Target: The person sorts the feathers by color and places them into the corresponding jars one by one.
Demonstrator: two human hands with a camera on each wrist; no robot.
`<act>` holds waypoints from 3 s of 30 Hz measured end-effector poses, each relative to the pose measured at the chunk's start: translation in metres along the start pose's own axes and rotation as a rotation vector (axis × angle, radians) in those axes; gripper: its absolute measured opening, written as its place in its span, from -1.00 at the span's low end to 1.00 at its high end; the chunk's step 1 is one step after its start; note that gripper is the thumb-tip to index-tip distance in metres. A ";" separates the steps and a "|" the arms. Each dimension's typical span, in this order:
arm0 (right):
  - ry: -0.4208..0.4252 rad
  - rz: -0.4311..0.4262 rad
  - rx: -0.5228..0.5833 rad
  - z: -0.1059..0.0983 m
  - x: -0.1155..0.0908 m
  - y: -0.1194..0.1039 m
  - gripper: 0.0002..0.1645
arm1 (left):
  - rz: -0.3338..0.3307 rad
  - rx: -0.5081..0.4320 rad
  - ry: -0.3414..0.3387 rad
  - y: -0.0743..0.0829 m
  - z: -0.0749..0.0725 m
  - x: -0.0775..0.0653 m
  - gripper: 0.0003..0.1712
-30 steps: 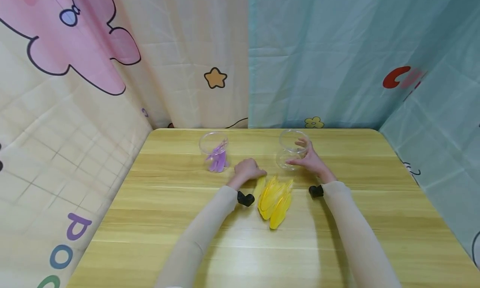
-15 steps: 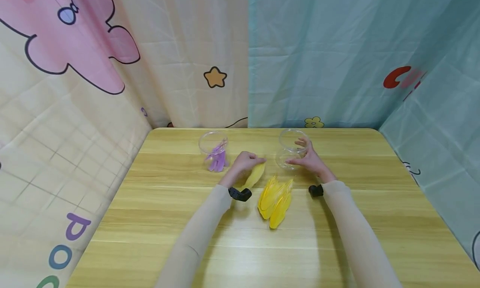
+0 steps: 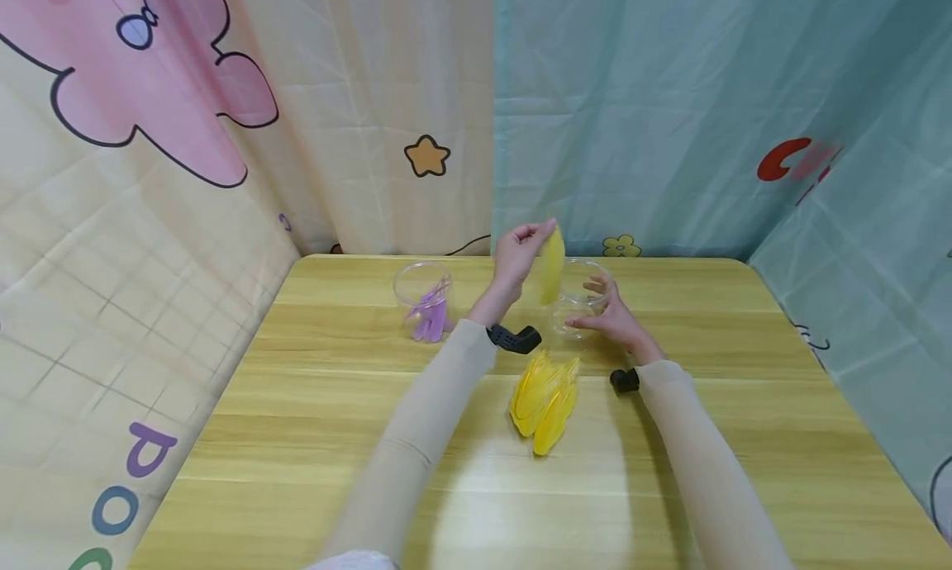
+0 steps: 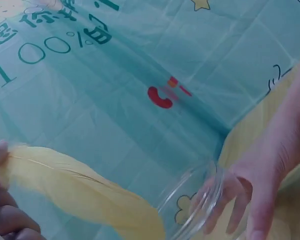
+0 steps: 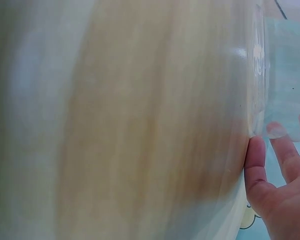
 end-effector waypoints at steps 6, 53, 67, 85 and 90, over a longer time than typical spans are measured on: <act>-0.003 -0.023 0.050 0.006 0.000 0.006 0.17 | 0.112 -0.171 0.180 -0.010 0.019 0.012 -0.62; 0.043 0.044 -0.059 -0.001 0.006 0.027 0.42 | -0.222 0.782 -0.490 -0.115 -0.036 -0.058 -0.59; 0.056 0.034 -0.064 -0.001 0.007 0.028 0.42 | -0.144 0.710 -0.465 -0.100 -0.036 -0.054 -0.73; 0.045 0.047 -0.071 -0.001 0.008 0.028 0.43 | -0.114 0.491 -0.383 -0.059 -0.046 -0.037 -0.68; 0.043 0.044 -0.069 0.000 0.008 0.027 0.42 | -0.102 0.542 -0.452 -0.048 -0.051 -0.034 -0.66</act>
Point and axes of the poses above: each hand's wrist, its own x-axis towards the middle knuckle, its own z-axis out of the palm, y = z × x, the point moved 3 cm from there along x, towards the middle knuckle, and after that the axes turned 3 degrees about -x, right-handed, at the moved point
